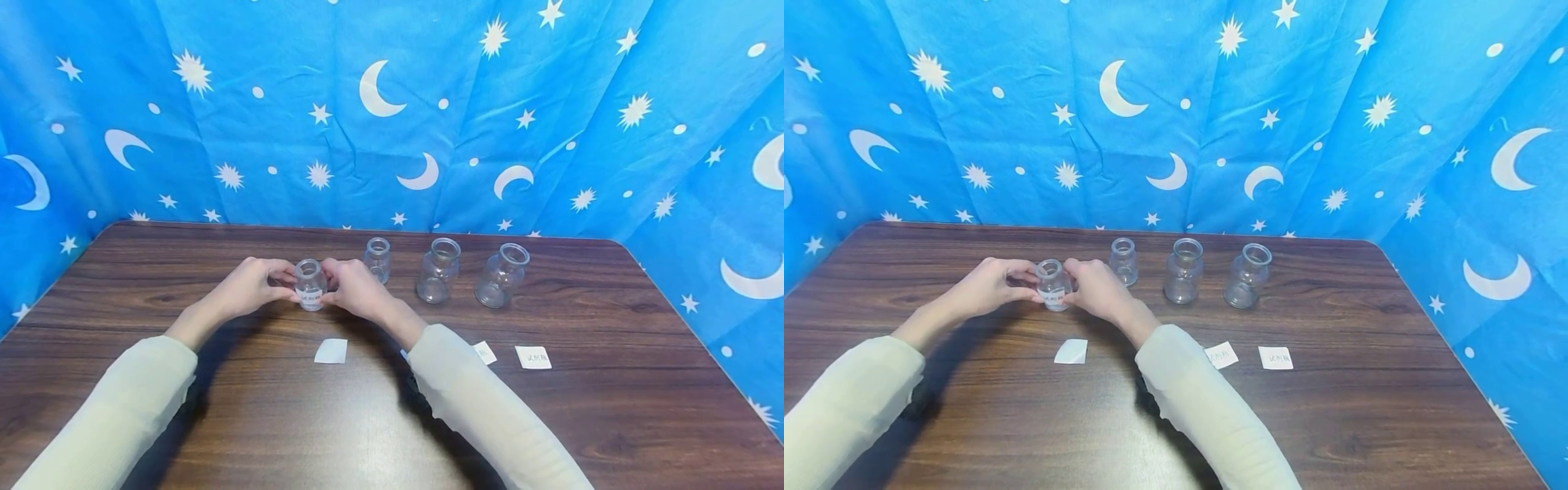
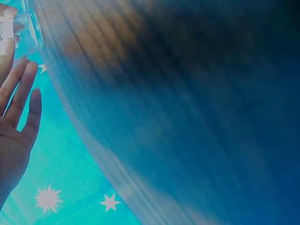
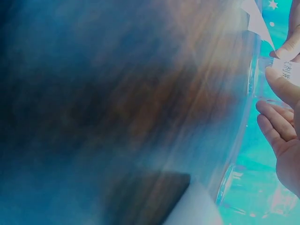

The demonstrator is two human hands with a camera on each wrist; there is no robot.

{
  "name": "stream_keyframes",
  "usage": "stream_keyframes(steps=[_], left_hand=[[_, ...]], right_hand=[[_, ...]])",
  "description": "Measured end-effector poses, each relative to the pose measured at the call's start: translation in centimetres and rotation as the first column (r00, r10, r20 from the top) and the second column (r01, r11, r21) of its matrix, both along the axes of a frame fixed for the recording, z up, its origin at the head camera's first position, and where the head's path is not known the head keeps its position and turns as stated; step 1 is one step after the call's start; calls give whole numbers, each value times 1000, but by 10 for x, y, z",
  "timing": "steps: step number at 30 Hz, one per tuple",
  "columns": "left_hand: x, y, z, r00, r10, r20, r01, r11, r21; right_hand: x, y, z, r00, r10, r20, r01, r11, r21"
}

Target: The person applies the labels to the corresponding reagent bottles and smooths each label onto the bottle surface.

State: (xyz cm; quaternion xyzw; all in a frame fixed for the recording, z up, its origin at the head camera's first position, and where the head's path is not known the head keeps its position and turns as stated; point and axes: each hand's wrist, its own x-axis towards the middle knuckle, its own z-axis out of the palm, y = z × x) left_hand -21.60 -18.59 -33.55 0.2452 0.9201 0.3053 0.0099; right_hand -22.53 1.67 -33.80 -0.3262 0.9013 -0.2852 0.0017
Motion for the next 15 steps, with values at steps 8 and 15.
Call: stream_keyframes(steps=[8,15], left_hand=[[1,1,-1,1000,13,0,-13,1000,6],[2,1,0,1000,11,-18,-11,1000,4]], right_hand=[[1,6,0,1000,14,2,-14,999,-34],[-2,11,1,1000,29,5,-28,999,-32]])
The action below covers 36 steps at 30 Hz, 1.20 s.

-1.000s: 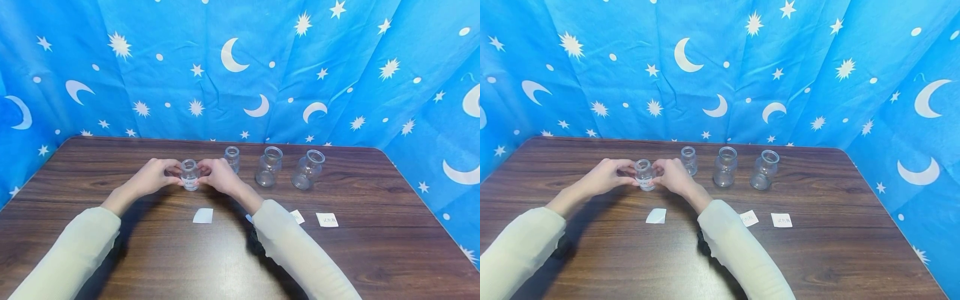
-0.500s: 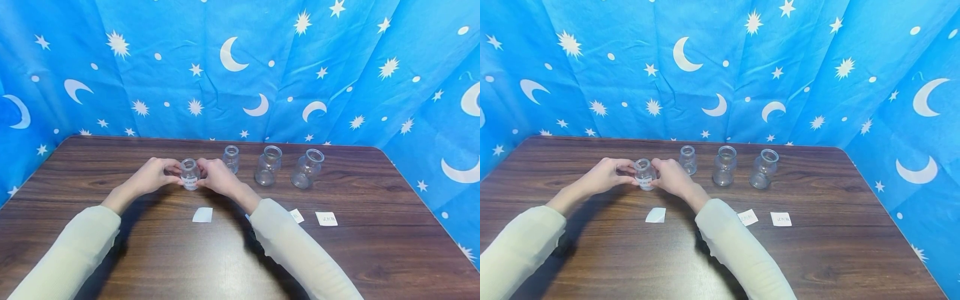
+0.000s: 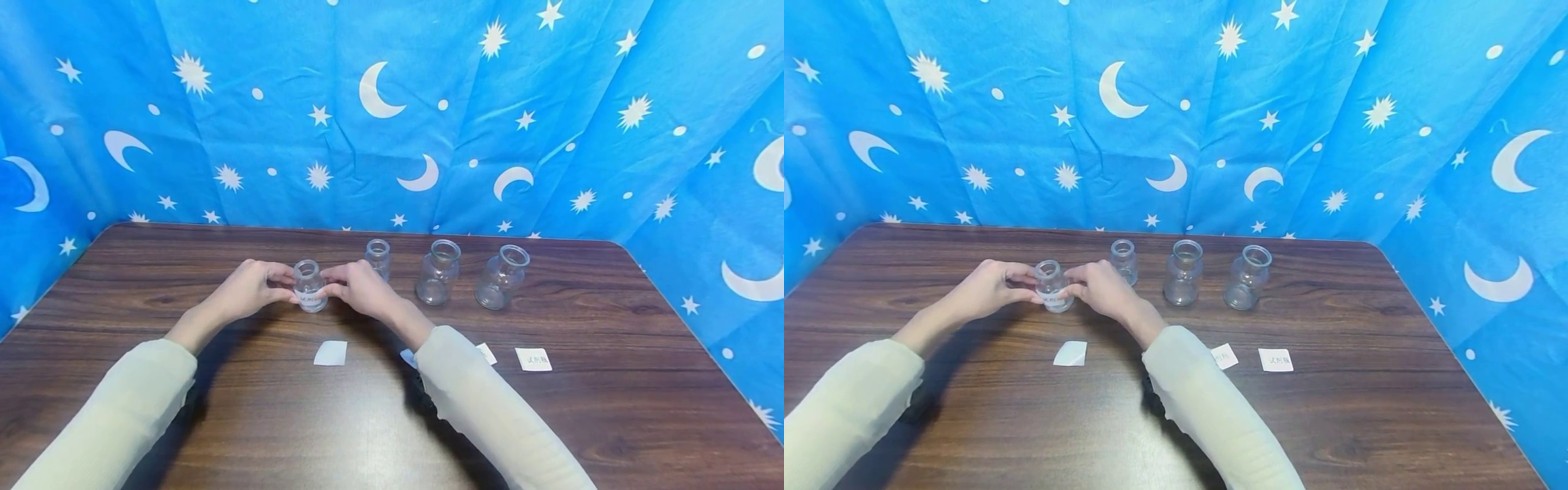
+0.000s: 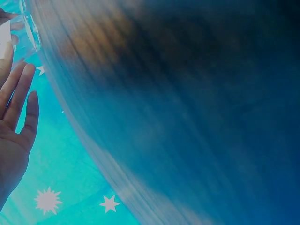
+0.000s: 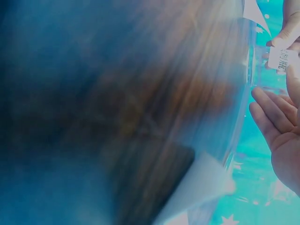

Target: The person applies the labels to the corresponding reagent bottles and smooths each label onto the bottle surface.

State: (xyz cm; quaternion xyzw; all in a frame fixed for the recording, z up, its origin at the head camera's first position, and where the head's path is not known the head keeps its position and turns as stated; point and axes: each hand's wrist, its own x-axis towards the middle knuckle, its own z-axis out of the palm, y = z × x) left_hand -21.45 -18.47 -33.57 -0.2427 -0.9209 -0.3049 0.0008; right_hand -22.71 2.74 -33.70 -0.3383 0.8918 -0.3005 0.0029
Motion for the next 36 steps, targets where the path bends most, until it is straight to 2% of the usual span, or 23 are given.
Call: stream_keyframes(steps=[6,12,19,28,33,36], left_hand=[[-1,1,-1,1000,-10,-8,10,1000,3],[-1,1,-3,1000,-15,-17,15,1000,19],[-3,-1,-3,999,-14,33,13,1000,26],[-4,-3,-2,999,-50,7,50,998,34],[-3,-3,-3,999,-47,20,46,999,26],[-2,-4,-2,998,-46,42,46,999,13]], right_hand=[[0,1,1,1000,1,19,-2,1000,23],[0,2,2,999,1,52,-1,1000,2],[-1,3,2,997,-4,73,3,1000,5],[-1,4,1,999,-3,48,2,1000,13],[-1,4,5,998,10,66,-13,999,49],[-1,5,12,995,42,95,-49,996,71]])
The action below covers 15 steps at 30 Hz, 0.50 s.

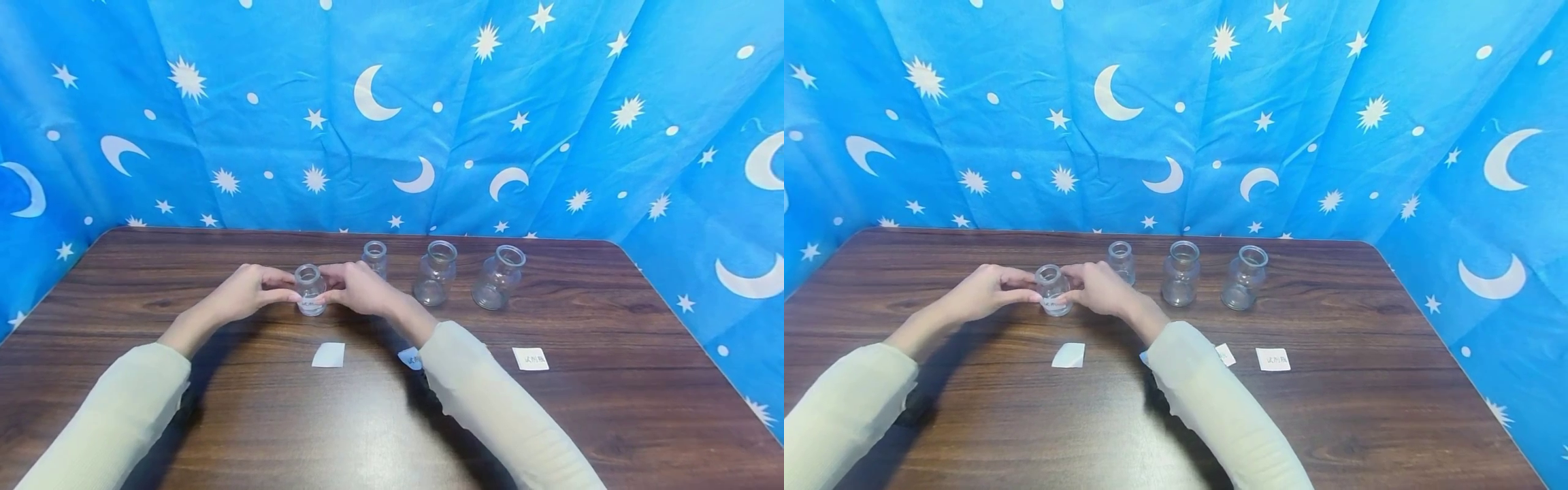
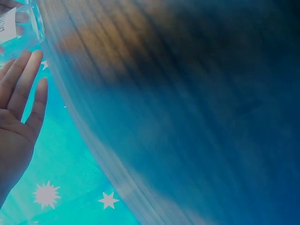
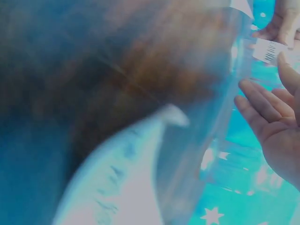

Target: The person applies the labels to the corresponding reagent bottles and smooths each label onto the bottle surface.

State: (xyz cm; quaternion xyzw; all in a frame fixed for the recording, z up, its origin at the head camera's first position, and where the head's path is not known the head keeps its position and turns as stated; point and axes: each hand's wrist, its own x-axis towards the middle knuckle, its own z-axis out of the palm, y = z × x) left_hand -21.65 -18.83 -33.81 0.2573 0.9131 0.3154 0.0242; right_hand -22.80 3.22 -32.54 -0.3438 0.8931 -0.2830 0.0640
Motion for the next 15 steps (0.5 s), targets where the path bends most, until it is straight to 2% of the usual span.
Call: stream_keyframes(steps=[4,9,12,15], left_hand=[[4,-3,3,1000,13,17,-12,999,-52],[15,-7,10,999,22,25,-18,991,-133],[24,-8,11,999,3,38,3,989,-147],[33,-5,11,999,-28,44,33,991,-130]], right_hand=[[4,8,16,995,79,61,-81,996,33],[14,34,36,970,189,154,-207,972,108],[21,54,41,953,225,206,-252,960,121],[29,75,39,942,235,242,-268,957,114]])
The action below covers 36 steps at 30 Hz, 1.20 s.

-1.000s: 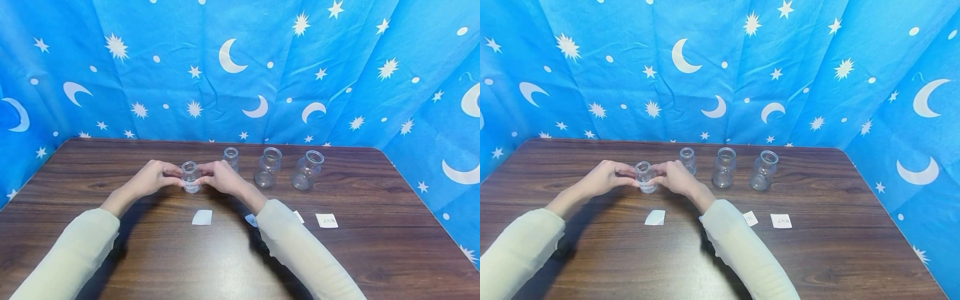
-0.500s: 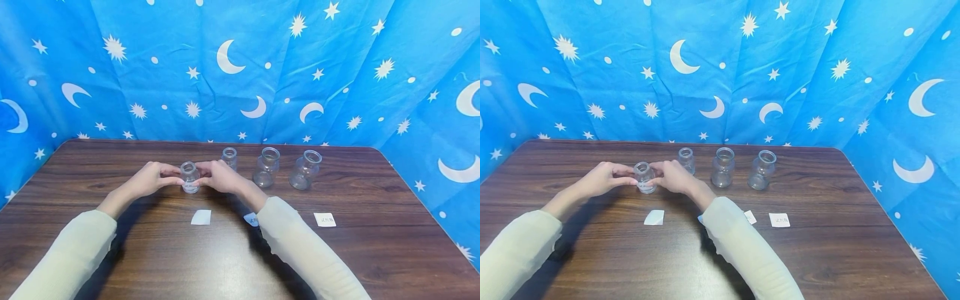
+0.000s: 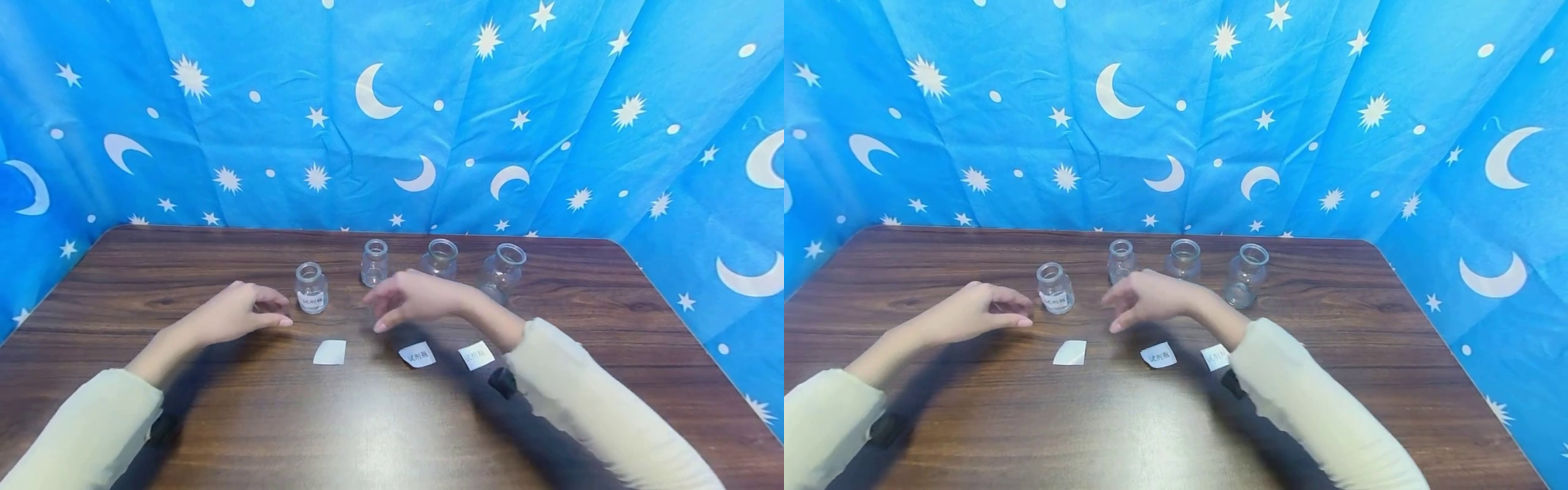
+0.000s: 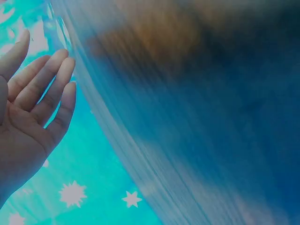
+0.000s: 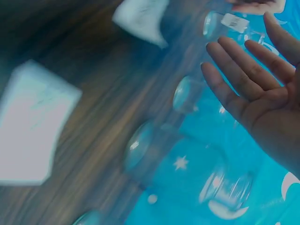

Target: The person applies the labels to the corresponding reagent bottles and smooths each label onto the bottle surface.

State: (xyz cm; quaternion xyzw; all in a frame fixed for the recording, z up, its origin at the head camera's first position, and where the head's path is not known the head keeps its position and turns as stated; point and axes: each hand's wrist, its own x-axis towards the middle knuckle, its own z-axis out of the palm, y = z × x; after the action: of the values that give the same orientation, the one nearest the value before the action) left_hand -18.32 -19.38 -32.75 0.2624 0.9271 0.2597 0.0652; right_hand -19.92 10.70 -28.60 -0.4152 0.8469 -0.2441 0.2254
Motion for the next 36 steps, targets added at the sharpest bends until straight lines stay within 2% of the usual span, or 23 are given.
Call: stream_keyframes(steps=[5,9,14,18,25,32,36], left_hand=[[16,14,4,998,-62,7,62,997,35],[27,33,8,993,-122,0,122,992,35],[38,61,11,979,-200,-41,201,979,36],[45,85,9,972,-228,-52,230,972,48],[45,121,-1,972,-233,-34,233,972,20],[46,142,-7,977,-209,-38,208,977,-40],[45,151,-11,982,-186,-40,184,982,-42]], right_hand=[[16,32,-10,997,-72,24,71,997,27],[26,52,-21,994,-105,-21,106,994,39],[32,67,-34,987,-138,-78,137,990,-26],[34,68,-43,979,-167,-115,158,984,-79],[38,64,-54,963,-229,-145,212,969,-125],[40,64,-57,966,-225,-128,205,967,-150],[41,64,-59,966,-237,-98,218,960,-175]])
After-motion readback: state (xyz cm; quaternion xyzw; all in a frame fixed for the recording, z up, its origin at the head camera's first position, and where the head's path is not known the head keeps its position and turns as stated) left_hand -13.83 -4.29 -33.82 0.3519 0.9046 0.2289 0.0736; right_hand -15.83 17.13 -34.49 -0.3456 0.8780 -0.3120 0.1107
